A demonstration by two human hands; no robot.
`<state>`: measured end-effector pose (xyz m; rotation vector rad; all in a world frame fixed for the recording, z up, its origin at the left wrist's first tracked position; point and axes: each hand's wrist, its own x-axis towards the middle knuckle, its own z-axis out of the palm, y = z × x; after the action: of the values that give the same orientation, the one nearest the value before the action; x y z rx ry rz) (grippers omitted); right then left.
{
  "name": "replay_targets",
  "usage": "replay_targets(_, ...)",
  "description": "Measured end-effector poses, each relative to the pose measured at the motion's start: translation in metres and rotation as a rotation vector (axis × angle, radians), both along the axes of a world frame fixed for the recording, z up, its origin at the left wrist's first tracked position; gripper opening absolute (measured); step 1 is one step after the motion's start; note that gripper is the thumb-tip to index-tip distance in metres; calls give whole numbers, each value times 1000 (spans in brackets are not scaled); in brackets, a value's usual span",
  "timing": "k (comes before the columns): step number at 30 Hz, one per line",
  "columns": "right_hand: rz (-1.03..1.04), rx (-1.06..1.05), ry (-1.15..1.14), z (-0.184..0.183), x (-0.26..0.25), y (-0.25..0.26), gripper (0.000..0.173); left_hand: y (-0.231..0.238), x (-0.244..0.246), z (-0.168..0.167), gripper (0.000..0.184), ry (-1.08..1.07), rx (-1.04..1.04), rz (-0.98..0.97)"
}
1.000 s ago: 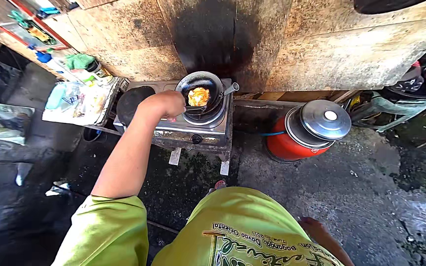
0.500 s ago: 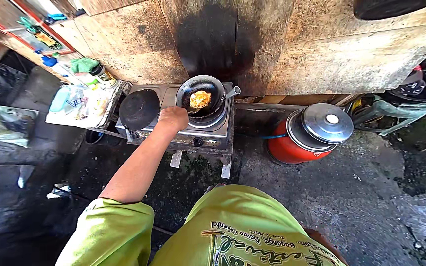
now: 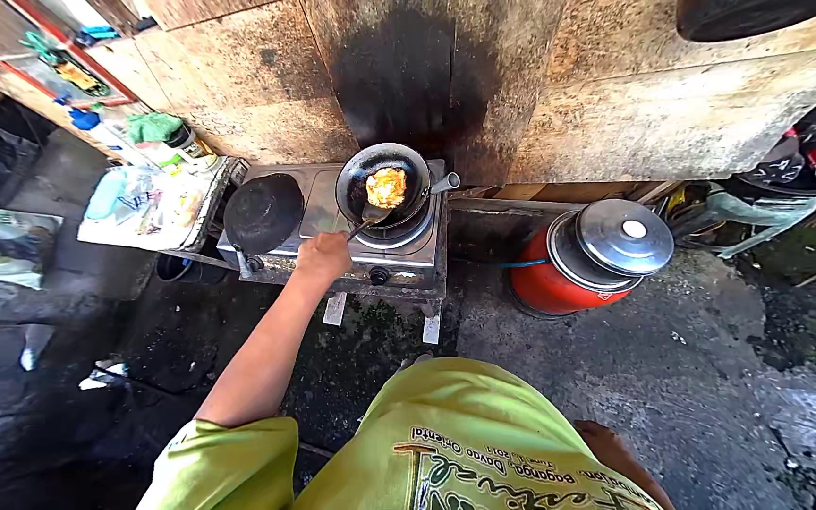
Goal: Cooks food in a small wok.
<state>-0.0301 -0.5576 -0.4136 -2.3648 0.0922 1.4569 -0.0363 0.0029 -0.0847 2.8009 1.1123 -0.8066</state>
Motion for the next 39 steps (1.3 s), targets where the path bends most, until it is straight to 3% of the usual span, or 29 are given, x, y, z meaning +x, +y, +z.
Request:
replay_targets(5,32,-25,16,-21,-9,-16,42,-4,16,-20,45,-61,-13,63)
replay_targets(8,-7,-3,1,-18,-11,-21,43,-14,20,-12,45,-33,-31,35)
replay_targets(11,89,162,-214,-44,-30,-49,44,-12,23,-15,45,-41,-69,22)
replay_targets(13,82,56,-15,-17,-23,-34,46,1,30,-20,44,-133,-151,42)
replay_targets(16,0,-59,52,-2,-24,-21,42,15,43,-16,43,-287,-328,103)
replay_targets(18,14,3,7,-18,-32,-31,41,19,47,-13,43,-349,-445,187)
replay_targets(20,5,99,-110,-64,-45,-54,43,20,46,-9,42,-426,-588,301)
replay_targets(22,-47,85,-1,-79,-44,-57,45,18,43,-2,40,-524,-733,402)
replay_targets(25,-57,90,-96,-117,-56,-71,44,21,31,10,37,-616,-806,423)
replay_targets(26,-45,86,-98,-111,-56,-69,44,24,26,13,37,-625,-783,385)
replay_targets(29,-24,0,37,-20,-45,-30,43,41,8,26,38,-567,-507,159)
replay_targets(30,-26,-23,33,-5,-45,-24,41,46,4,32,38,-503,-389,93)
replay_targets(33,-13,-59,28,-4,-47,-27,40,49,-10,46,41,-294,-32,-30)
replay_targets(35,-9,-40,46,-18,-45,-35,41,48,-15,42,42,-169,173,-64)
replay_targets(38,35,139,-158,-107,-60,-81,46,59,-15,14,44,-94,320,-79)
replay_targets(39,47,169,-217,-114,-63,-85,47,66,-15,3,45,-84,353,-90)
